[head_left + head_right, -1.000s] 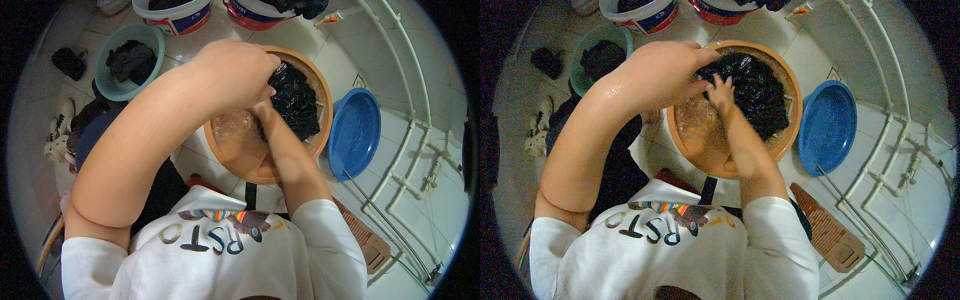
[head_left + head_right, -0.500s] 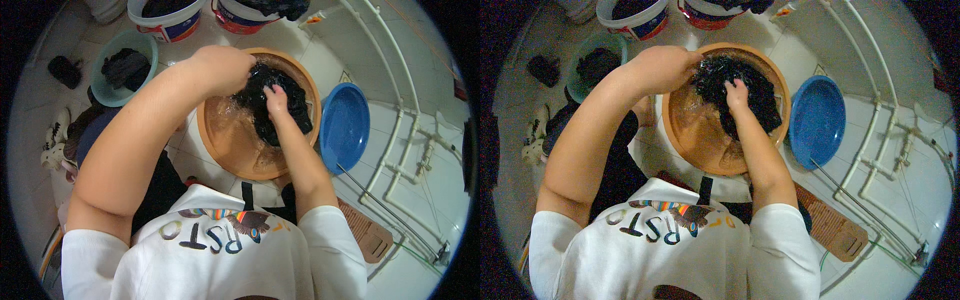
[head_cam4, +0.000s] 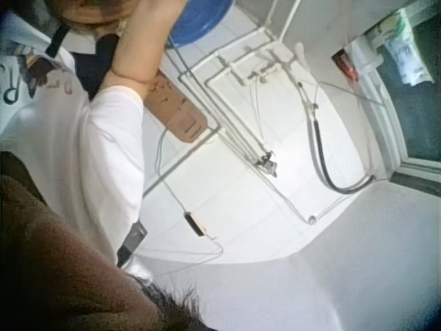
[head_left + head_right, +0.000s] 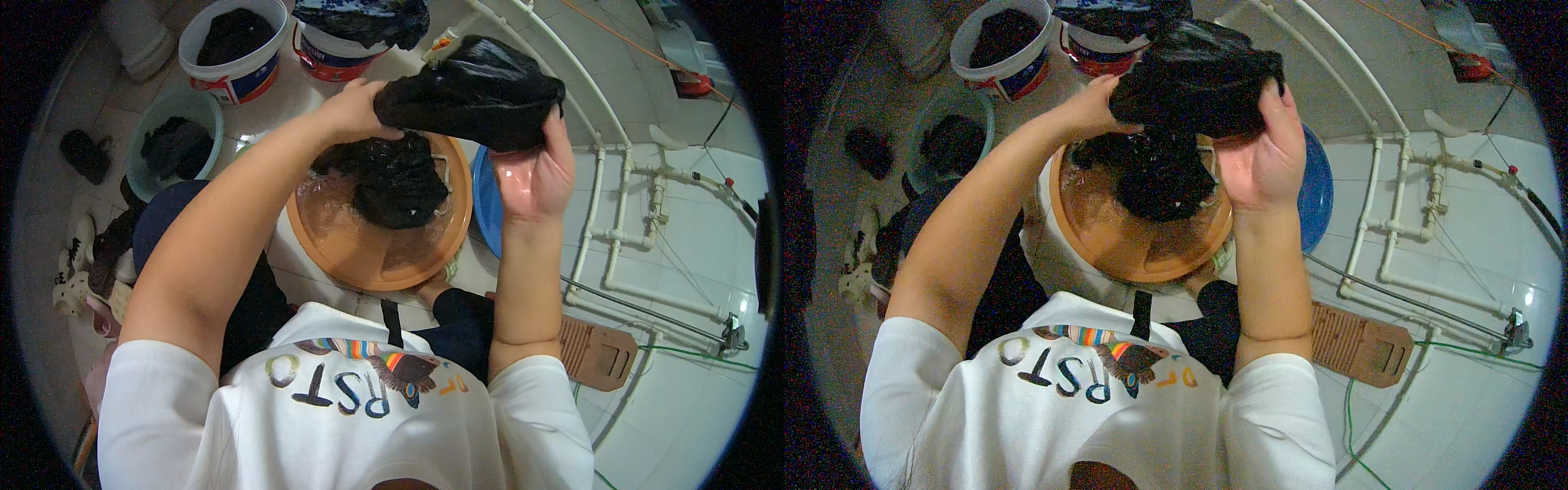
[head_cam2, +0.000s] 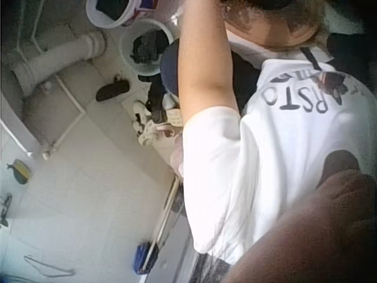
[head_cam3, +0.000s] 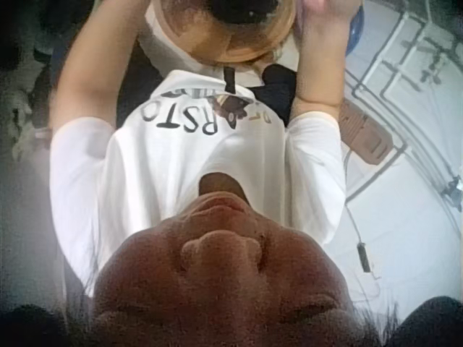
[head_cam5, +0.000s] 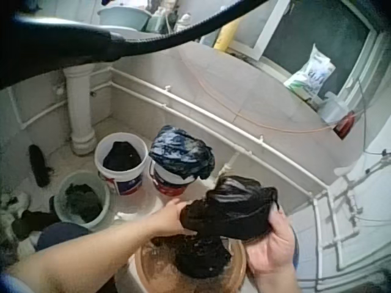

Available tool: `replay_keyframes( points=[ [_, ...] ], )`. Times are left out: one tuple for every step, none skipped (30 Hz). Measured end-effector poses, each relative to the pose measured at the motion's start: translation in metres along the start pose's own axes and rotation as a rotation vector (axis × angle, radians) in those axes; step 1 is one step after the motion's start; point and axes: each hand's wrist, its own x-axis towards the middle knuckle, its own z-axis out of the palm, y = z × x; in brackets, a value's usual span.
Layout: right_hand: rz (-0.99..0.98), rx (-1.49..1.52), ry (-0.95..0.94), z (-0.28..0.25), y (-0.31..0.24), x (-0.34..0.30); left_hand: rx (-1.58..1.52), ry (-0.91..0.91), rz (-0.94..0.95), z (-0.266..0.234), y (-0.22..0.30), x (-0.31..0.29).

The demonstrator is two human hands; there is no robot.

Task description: The person sits on the floor and hand-washes dark-colored clothes in a large orange basin filled with water. They repeatedly submerge, scrub, and wring the garments, then transfer them into a blue basin and a white bucket.

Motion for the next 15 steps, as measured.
replay_keyframes(
  points=[
    [0.026, 0.043, -0.004, -0.006, -0.005, -0.002, -0.355, -0.164, -0.033, 0.003, -0.009, 0.008],
    [0.031, 0.051, 0.049, -0.013, -0.009, -0.006, -0.444, -0.168, -0.134, 0.004, -0.005, 0.008],
    [0.037, 0.06, 0.097, -0.021, -0.012, -0.009, -0.531, -0.167, -0.236, 0.002, 0.003, 0.006],
    [0.045, 0.071, 0.144, -0.032, -0.014, -0.012, -0.618, -0.164, -0.34, -0.001, 0.01, 0.003],
    [0.035, 0.131, 0.213, -0.061, -0.013, -0.018, -0.676, -0.159, -0.334, -0.004, 0.019, 0.001],
    [-0.006, -0.018, 0.659, -0.066, -0.001, -0.02, -0.753, -0.153, -0.316, -0.003, 0.023, -0.001],
    [0.069, -0.103, 0.812, -0.084, 0.009, -0.025, -0.83, -0.151, -0.294, -0.001, 0.027, -0.002],
    [0.191, -0.032, 0.802, -0.133, 0.02, -0.036, -0.907, -0.155, -0.266, 0.001, 0.033, -0.003],
    [0.415, -0.071, 0.908, -0.146, 0.034, -0.042, -0.887, -0.15, -0.237, 0.0, 0.043, -0.009],
    [0.461, -0.031, 0.99, -0.147, 0.052, -0.045, -0.864, -0.144, -0.208, -0.001, 0.054, -0.015],
    [0.587, 0.064, 0.881, -0.14, 0.06, -0.048, -0.653, -0.052, -0.044, 0.006, 0.054, -0.016],
    [0.622, 0.101, 0.852, -0.122, 0.067, -0.047, -0.436, 0.033, 0.115, 0.006, 0.063, -0.02],
    [0.643, 0.169, 0.761, -0.118, 0.07, -0.045, -0.269, -0.009, 0.18, 0.002, 0.07, -0.026],
    [0.659, 0.233, 0.663, -0.112, 0.072, -0.041, -0.298, -0.029, 0.303, 0.003, 0.071, -0.026],
    [0.529, 0.164, 0.377, -0.098, 0.071, -0.04, -0.371, -0.092, 0.379, 0.007, 0.07, -0.026]
  ],
)
